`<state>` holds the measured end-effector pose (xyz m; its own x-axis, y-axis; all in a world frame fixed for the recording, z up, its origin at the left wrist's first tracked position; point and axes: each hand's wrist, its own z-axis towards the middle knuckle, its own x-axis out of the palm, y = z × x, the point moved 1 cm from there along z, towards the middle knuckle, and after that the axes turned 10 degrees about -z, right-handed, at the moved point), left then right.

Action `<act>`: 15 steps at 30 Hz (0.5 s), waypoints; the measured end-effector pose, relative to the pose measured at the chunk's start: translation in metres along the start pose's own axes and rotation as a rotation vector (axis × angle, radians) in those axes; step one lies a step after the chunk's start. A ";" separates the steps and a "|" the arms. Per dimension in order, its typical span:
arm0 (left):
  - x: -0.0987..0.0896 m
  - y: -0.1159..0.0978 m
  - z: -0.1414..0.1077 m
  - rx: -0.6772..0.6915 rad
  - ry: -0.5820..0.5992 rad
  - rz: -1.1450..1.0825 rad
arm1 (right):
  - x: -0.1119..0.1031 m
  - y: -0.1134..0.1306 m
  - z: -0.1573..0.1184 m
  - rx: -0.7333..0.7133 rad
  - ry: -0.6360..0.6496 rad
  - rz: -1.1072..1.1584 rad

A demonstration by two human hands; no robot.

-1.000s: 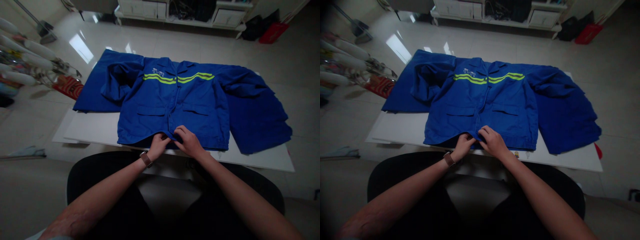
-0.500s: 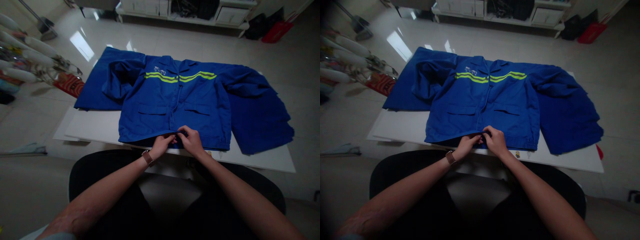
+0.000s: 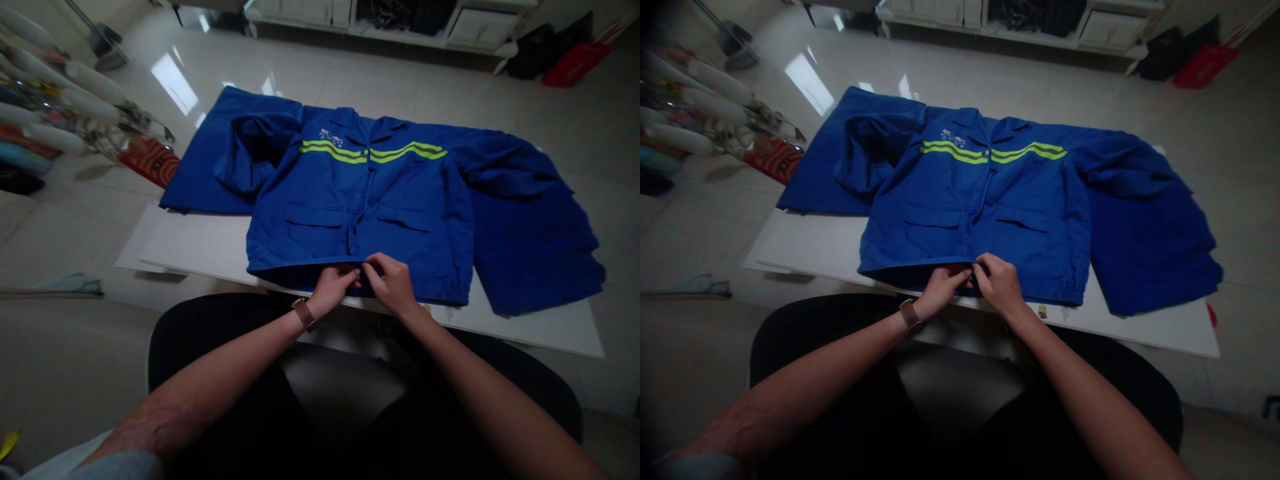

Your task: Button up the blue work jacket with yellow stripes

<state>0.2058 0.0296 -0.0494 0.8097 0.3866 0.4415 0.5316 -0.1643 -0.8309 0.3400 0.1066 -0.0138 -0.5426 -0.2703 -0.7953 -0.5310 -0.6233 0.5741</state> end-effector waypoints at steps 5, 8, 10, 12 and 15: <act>-0.003 0.002 0.003 -0.017 0.007 0.008 | -0.001 0.000 0.004 0.120 0.002 0.144; -0.003 -0.001 0.004 -0.024 0.027 0.027 | -0.004 -0.001 0.008 0.163 -0.001 0.191; -0.003 -0.003 0.004 -0.022 0.035 0.034 | -0.008 -0.001 0.010 0.152 0.008 0.175; -0.004 -0.004 0.004 -0.034 0.029 0.032 | -0.012 0.000 0.012 0.109 0.040 0.140; -0.005 -0.003 0.004 -0.064 0.024 0.031 | -0.016 -0.003 0.014 0.075 0.102 0.134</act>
<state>0.1991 0.0319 -0.0500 0.8315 0.3586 0.4242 0.5201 -0.2344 -0.8213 0.3413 0.1233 -0.0004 -0.5454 -0.4225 -0.7239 -0.5075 -0.5208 0.6864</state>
